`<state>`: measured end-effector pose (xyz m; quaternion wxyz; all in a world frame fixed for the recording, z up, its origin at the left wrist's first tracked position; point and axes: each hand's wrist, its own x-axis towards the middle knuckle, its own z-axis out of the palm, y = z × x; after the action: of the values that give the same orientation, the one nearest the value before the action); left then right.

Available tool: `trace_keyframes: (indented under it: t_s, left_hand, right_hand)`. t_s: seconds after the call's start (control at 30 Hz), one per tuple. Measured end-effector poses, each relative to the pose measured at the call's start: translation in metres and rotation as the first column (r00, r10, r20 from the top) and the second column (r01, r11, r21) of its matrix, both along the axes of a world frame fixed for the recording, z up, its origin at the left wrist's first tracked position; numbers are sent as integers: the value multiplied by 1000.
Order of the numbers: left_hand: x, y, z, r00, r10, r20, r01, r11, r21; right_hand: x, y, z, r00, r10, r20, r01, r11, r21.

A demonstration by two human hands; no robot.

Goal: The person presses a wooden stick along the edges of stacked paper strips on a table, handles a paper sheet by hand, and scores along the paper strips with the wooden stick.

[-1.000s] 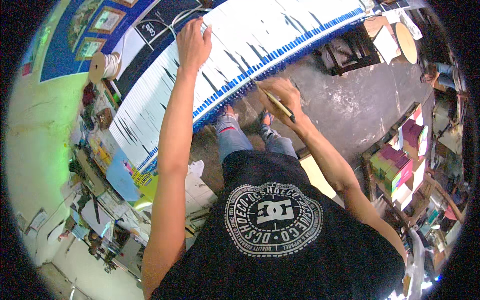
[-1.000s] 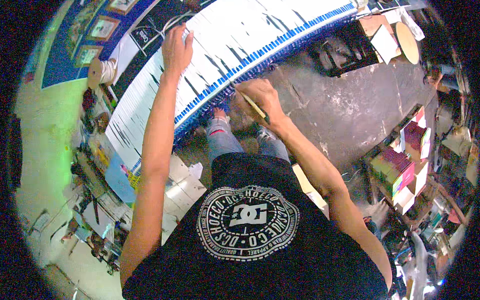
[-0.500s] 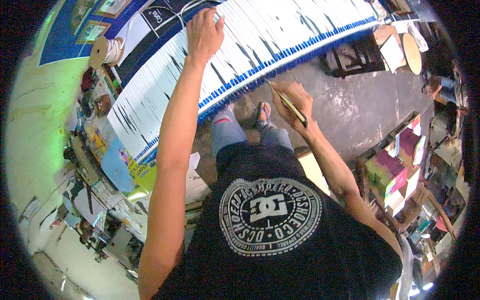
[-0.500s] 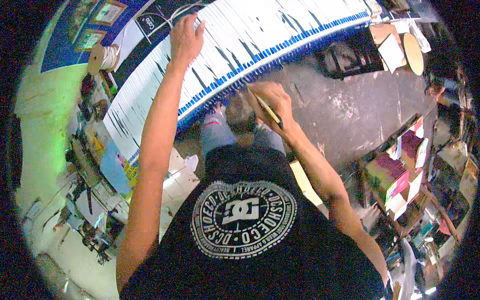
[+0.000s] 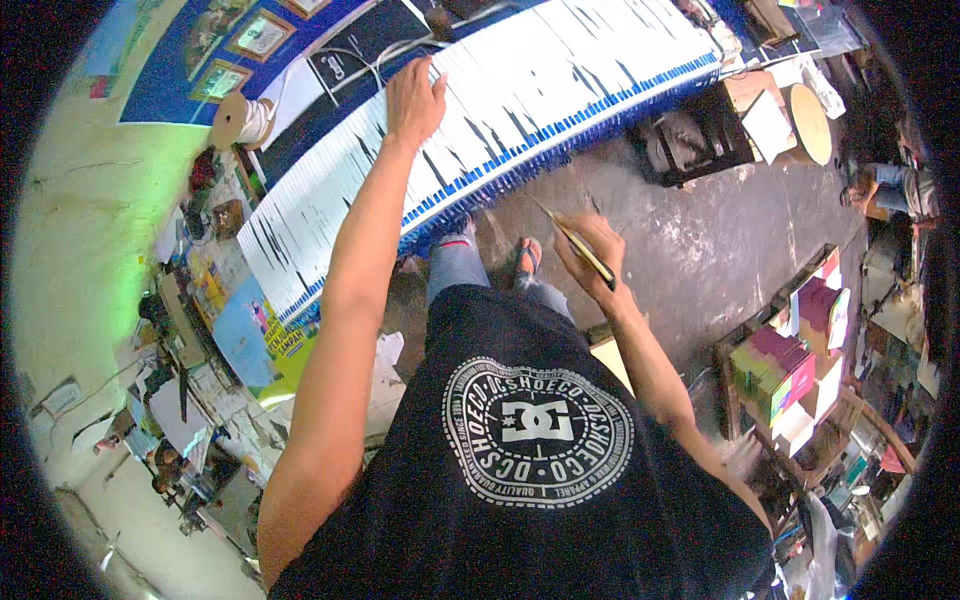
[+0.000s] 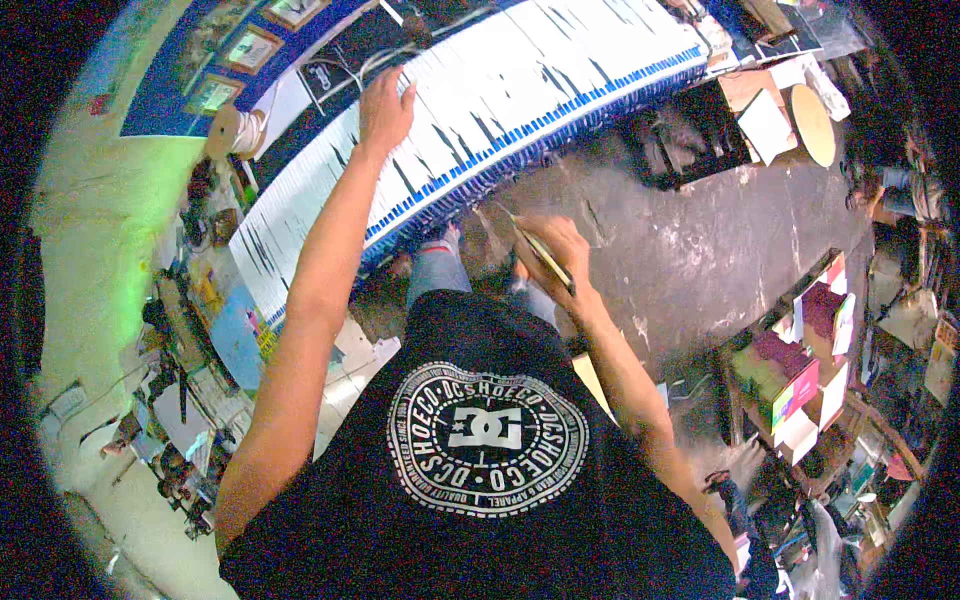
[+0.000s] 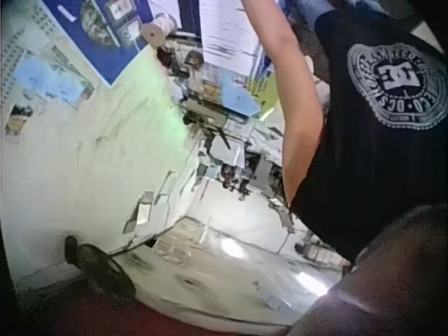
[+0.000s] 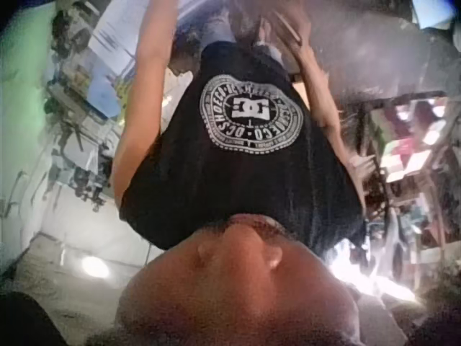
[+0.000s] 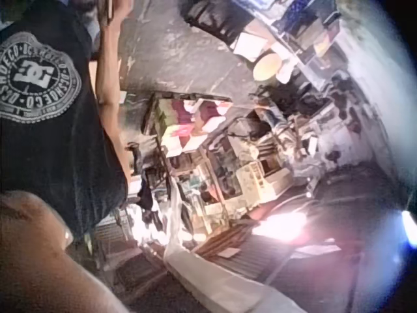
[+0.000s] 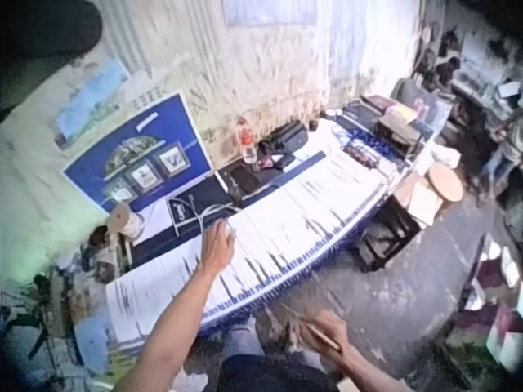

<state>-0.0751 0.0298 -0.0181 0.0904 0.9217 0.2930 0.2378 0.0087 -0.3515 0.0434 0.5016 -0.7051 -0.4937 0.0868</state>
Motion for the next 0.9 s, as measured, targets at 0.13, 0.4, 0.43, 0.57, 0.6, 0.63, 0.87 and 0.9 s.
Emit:
trace_keyframes:
  t_s: [0.13,0.4,0.43,0.57,0.6,0.63,0.87,0.9]
  left_hand:
    - [-5,-8,-4,996,90,2,-90,995,49]
    - [-11,-11,-6,989,129,-74,-129,992,-4]
    - [-11,-11,-5,993,103,-61,-104,995,-9]
    - [-10,-17,1,992,110,-57,-111,994,-12]
    - [-9,-20,1,993,101,-53,-101,995,-6]
    - [-8,-20,3,991,110,-74,-111,994,-18]
    - [-13,-23,3,986,146,-75,-147,989,-6]
    - [-13,-24,4,986,148,-73,-150,989,-12]
  right_hand:
    - [-5,-24,15,964,-239,-113,236,971,-45]
    - [-6,35,21,918,-318,-238,327,945,-1]
    - [-7,52,15,935,-274,-227,280,960,-6]
    - [-11,108,3,983,-156,-100,163,984,73]
    - [-10,116,-3,983,-151,-100,158,985,66]
    - [-9,125,-6,989,-116,-93,123,989,82]
    - [-10,142,-10,998,-44,40,41,996,75]
    - [-10,139,-10,998,-39,52,38,999,20]
